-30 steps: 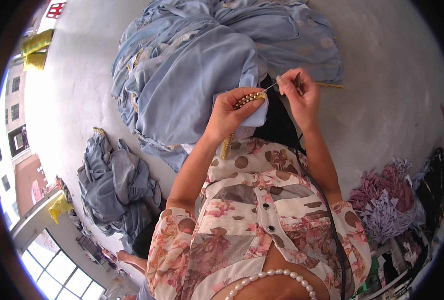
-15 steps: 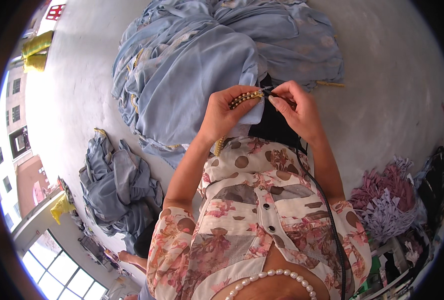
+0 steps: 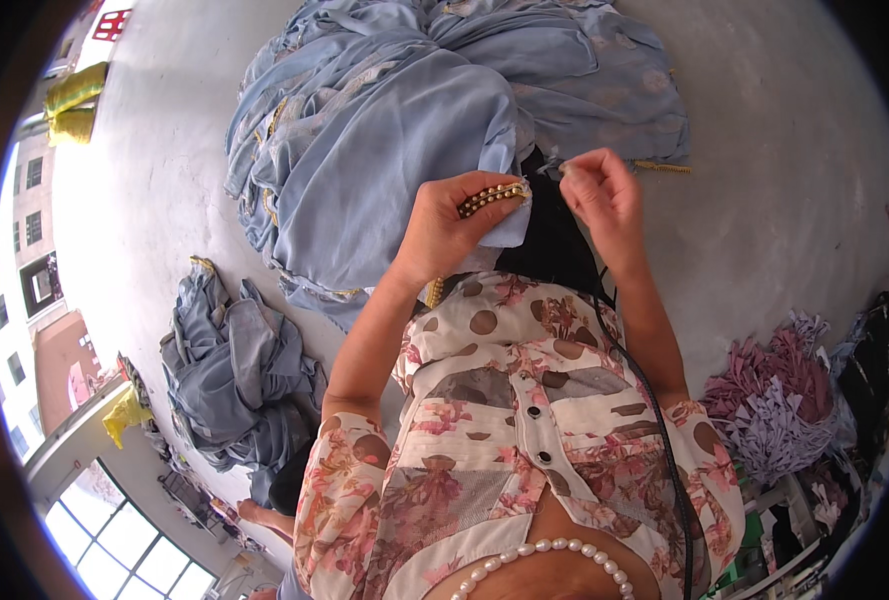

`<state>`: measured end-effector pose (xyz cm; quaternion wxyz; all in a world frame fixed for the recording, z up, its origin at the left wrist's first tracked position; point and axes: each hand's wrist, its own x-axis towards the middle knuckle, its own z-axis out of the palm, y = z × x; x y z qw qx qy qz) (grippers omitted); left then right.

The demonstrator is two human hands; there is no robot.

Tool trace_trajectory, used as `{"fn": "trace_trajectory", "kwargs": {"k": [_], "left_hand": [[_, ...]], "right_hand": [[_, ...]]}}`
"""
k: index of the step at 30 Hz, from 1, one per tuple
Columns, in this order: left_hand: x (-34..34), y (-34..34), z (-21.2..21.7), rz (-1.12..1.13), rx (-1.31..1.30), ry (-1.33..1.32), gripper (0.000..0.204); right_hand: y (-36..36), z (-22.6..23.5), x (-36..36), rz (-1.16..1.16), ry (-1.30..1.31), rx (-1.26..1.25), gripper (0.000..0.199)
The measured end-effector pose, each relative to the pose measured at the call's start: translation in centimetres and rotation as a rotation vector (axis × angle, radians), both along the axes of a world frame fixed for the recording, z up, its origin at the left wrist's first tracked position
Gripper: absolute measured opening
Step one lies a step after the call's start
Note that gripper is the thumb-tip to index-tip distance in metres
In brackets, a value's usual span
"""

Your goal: The person sits on the floor and repeatedly picks up pieces of light blue fabric with gold trim. They use a handheld electric trimmer to cut along the edges of the trim, then set the pieces aside.

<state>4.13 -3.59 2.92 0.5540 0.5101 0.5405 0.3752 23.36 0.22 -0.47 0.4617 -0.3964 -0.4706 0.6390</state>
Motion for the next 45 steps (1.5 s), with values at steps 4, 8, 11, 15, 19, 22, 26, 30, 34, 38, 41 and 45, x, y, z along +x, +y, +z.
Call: {"fn": "trace_trajectory", "kwargs": {"k": [4, 8, 11, 15, 19, 22, 26, 30, 34, 38, 41, 45], "left_hand": [[-0.3, 0.0, 0.0, -0.015, 0.015, 0.041, 0.019], [-0.5, -0.1, 0.2, -0.026, 0.007, 0.019, 0.02], [-0.6, 0.0, 0.2, -0.077, 0.022, 0.028, 0.02], [-0.7, 0.1, 0.3, -0.134, 0.003, 0.051, 0.02], [-0.8, 0.2, -0.1, -0.164, -0.007, 0.068, 0.02], [-0.7, 0.1, 0.0, -0.168, 0.003, 0.042, 0.02], [-0.9, -0.2, 0.3, -0.164, 0.007, 0.064, 0.021], [-5.5, -0.9, 1.4, -0.044, -0.022, 0.148, 0.023], [-14.9, -2.4, 1.5, 0.758, 0.3, 0.46, 0.034], [-13.0, -1.6, 0.9, 0.685, 0.492, 1.047, 0.053], [-4.8, -0.6, -1.5, 0.124, 0.447, 1.11, 0.076], [-1.1, 0.4, -5.3, -0.203, 0.409, 1.235, 0.07]], "right_hand": [[0.1, 0.5, 0.6, 0.052, -0.067, -0.042, 0.017], [-0.3, 0.6, 1.0, 0.187, -0.249, 0.079, 0.018], [-0.3, 1.3, 0.7, 0.258, -0.299, 0.082, 0.019], [-0.3, 1.4, 0.1, 0.241, -0.313, 0.182, 0.02], [-0.3, 1.7, 0.1, 0.25, -0.403, 0.221, 0.02], [-0.5, 0.9, 0.1, 0.197, -0.4, 0.28, 0.017], [0.6, 0.4, 0.5, -0.031, 0.038, 0.053, 0.014], [2.1, -1.3, 1.5, -0.137, 0.088, 0.003, 0.014], [3.1, -4.0, 3.2, -0.287, -0.005, -0.057, 0.017], [3.8, -7.0, 2.6, -0.306, 0.001, -0.161, 0.02], [3.7, -8.8, 0.8, -0.273, 0.03, -0.269, 0.022], [3.7, -11.0, 0.2, -0.303, -0.078, -0.376, 0.024]]}}
